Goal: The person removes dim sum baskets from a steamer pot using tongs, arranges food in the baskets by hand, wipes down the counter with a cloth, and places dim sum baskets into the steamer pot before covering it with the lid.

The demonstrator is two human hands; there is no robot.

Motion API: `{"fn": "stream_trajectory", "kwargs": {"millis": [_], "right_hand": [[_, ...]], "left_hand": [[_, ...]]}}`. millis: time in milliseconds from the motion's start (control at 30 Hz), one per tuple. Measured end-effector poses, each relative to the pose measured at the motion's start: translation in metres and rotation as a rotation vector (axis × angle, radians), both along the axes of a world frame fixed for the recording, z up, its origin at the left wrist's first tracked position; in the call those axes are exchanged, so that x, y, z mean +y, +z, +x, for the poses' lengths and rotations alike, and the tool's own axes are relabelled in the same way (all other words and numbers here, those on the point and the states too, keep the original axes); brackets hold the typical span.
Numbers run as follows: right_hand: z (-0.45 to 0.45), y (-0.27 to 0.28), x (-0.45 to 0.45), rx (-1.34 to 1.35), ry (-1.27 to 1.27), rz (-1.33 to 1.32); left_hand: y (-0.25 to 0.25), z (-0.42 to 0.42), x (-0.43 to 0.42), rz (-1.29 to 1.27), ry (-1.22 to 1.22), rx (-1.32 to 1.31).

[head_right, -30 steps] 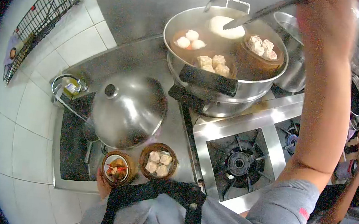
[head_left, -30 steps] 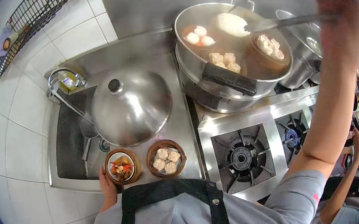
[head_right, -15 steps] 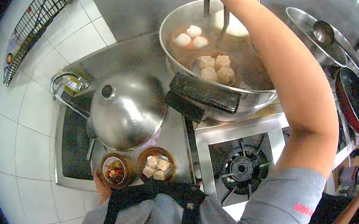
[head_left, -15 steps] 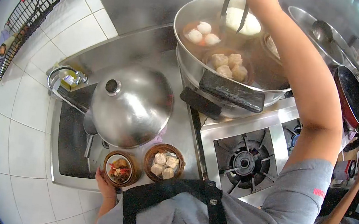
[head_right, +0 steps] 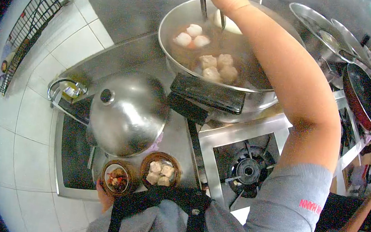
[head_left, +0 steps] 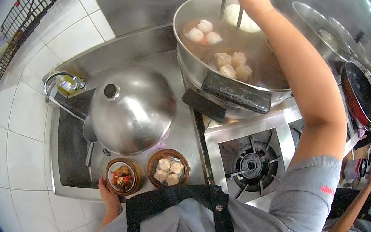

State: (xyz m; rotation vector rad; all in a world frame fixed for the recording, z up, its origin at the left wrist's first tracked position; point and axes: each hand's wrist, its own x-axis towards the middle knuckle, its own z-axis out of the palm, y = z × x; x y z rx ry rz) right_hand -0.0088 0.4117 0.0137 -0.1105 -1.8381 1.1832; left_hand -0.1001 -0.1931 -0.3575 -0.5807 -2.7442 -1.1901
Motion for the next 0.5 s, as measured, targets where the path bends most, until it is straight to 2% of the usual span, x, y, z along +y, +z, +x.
{"fn": "stream_trajectory", "kwargs": {"millis": [233,300,400,467,500], "right_hand": [[-0.012,-0.011,0.01,-0.014,0.012,-0.057],[-0.011,-0.002,0.003,0.001,-0.053,-0.131],[-0.01,0.008,0.005,0.089,0.022,-0.18],[-0.006,0.018,0.001,0.106,0.002,-0.133],[-0.003,0.026,-0.003,0.121,-0.018,-0.084]], "left_hand": [[-0.031,-0.015,-0.025,-0.06,-0.018,0.049],[-0.04,-0.019,-0.029,-0.042,-0.011,0.034],[-0.038,-0.016,-0.026,0.054,-0.056,-0.062],[-0.032,-0.012,-0.017,0.312,0.002,-0.285],[-0.033,-0.013,-0.019,0.312,0.002,-0.284]]}}
